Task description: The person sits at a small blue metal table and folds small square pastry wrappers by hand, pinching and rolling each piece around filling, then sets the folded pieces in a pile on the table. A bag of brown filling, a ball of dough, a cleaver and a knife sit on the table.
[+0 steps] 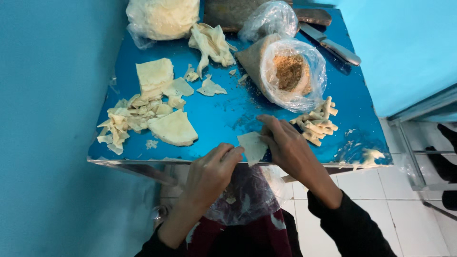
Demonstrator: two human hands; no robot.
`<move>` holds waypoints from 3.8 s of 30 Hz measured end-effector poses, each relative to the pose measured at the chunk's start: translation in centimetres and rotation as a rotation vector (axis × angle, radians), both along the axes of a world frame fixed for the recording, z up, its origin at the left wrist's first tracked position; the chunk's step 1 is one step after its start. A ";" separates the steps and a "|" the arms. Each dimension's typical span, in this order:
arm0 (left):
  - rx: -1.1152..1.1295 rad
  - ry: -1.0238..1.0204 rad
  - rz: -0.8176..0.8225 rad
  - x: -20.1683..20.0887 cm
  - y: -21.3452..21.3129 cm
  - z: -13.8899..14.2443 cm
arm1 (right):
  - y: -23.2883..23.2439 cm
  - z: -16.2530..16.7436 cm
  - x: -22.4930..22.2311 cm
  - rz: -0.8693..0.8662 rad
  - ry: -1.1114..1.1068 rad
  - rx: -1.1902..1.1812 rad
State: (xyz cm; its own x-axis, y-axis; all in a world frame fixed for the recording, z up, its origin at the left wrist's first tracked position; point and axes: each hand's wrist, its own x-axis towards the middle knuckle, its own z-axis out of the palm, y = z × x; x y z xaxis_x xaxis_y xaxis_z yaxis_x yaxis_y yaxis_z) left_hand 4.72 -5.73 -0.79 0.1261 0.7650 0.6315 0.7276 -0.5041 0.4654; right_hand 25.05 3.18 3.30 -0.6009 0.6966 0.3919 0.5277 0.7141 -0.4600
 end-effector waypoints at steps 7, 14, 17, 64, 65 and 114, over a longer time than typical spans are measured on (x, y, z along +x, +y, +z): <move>0.079 0.033 0.134 -2.0 2.9 2.2 | 0.2 1.7 -0.9 -0.084 0.116 -0.100; 0.140 0.214 0.314 -0.5 3.4 1.2 | 0.7 0.4 -0.4 -0.169 0.087 -0.097; 0.047 0.105 0.123 1.2 3.5 0.1 | 1.1 0.3 -0.3 -0.178 0.087 -0.091; 0.279 0.378 -0.188 -1.5 2.2 -4.0 | 0.8 -0.8 1.1 -0.031 -0.589 0.596; 0.276 0.372 -0.184 -1.5 2.2 -3.9 | 1.0 -0.5 1.2 -0.030 -0.635 0.639; -0.047 -0.212 0.010 0.1 2.0 -0.9 | 4.4 1.3 -0.4 0.142 -0.091 -0.176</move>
